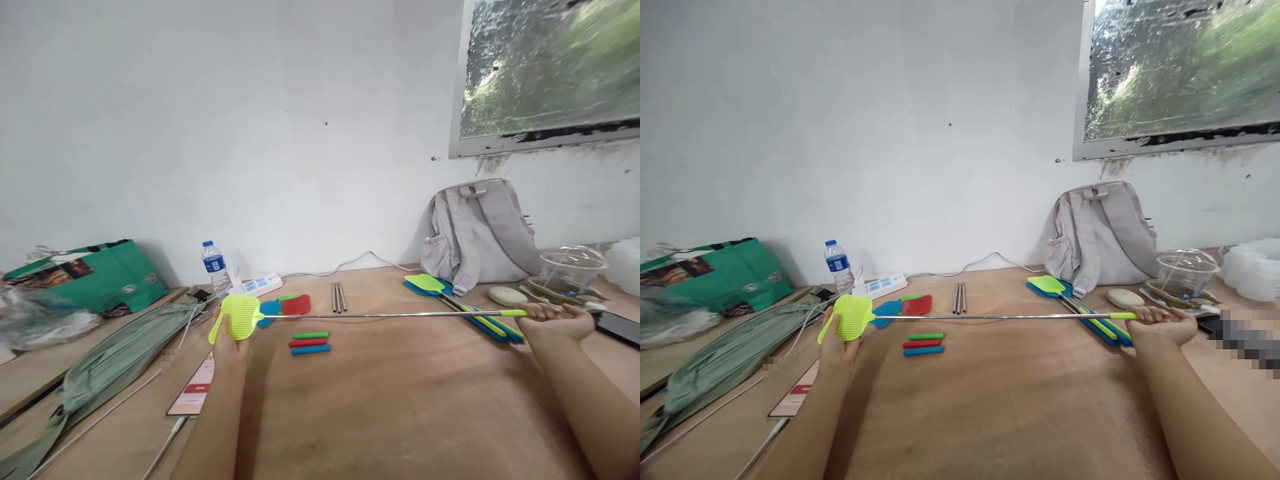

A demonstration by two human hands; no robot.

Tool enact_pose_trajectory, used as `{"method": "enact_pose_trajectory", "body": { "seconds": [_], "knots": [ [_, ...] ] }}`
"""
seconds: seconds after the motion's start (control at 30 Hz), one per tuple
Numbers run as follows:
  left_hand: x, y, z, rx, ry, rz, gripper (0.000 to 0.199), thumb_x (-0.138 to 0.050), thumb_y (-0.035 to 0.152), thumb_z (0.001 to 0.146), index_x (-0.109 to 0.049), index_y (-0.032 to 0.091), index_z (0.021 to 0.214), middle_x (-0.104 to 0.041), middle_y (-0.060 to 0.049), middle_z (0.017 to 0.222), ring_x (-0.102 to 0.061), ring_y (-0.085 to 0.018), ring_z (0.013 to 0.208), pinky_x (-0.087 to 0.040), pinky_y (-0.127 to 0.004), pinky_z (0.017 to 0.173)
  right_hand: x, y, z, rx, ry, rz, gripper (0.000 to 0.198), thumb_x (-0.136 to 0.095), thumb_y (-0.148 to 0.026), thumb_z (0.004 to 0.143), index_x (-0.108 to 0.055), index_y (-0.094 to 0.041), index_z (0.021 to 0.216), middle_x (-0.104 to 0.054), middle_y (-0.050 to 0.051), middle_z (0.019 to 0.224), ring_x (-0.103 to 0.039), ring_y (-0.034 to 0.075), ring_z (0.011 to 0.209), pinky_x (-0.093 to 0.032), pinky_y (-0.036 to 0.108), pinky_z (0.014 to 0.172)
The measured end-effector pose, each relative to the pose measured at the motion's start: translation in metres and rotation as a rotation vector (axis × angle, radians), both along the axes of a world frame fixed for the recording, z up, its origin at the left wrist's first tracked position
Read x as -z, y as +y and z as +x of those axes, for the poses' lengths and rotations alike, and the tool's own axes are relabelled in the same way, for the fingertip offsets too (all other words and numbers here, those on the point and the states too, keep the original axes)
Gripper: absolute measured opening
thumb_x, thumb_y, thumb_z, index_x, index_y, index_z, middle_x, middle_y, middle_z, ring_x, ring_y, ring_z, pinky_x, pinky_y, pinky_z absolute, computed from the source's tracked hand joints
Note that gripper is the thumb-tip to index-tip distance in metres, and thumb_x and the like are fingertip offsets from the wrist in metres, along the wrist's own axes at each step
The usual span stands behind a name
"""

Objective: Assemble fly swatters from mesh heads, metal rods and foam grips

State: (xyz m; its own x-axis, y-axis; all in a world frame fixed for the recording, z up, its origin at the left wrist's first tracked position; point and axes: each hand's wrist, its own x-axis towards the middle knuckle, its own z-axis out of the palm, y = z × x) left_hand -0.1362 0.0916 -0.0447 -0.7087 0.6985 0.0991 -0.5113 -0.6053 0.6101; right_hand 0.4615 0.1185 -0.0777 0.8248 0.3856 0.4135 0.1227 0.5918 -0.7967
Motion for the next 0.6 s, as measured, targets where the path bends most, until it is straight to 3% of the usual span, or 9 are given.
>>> {"method": "enact_pose_trajectory", "body": {
  "seconds": [0.17, 0.37, 0.6],
  "knots": [
    [0.006, 0.004, 0.003, -0.025, -0.041, -0.007, 0.028, -0.043, 0.009, 0.08, -0.058, 0.03, 0.093, -0.066, 0.003, 0.096, -0.06, -0.015, 0.094, -0.05, -0.029, 0.077, 0.004, 0.001, 0.0, -0.052, 0.258, 0.044, 0.03, -0.019, -0.035, 0.068, -0.006, -0.024, 0.043, -0.005, -0.005, 0.038, -0.008, 0.009, 0.032, -0.012, 0.034, 0.04],
    [0.008, 0.003, 0.009, -0.033, -0.066, -0.013, 0.033, -0.042, 0.009, 0.081, -0.057, 0.033, 0.1, -0.065, 0.003, 0.101, -0.058, -0.017, 0.097, -0.051, -0.033, 0.076, -0.009, -0.006, -0.006, -0.113, 0.609, 0.136, 0.032, -0.024, -0.02, 0.069, -0.009, -0.022, 0.041, -0.004, -0.005, 0.041, -0.005, 0.009, 0.036, -0.006, 0.031, 0.042],
    [0.006, 0.004, 0.048, 0.004, -0.105, -0.033, 0.031, -0.044, 0.008, 0.082, -0.057, 0.027, 0.103, -0.062, 0.001, 0.107, -0.057, -0.013, 0.099, -0.05, -0.025, 0.079, -0.012, -0.002, -0.056, -0.395, 0.712, 0.236, 0.03, -0.035, -0.011, 0.065, -0.013, -0.019, 0.047, -0.006, -0.007, 0.045, -0.006, 0.006, 0.036, -0.01, 0.022, 0.032]
  ]
}}
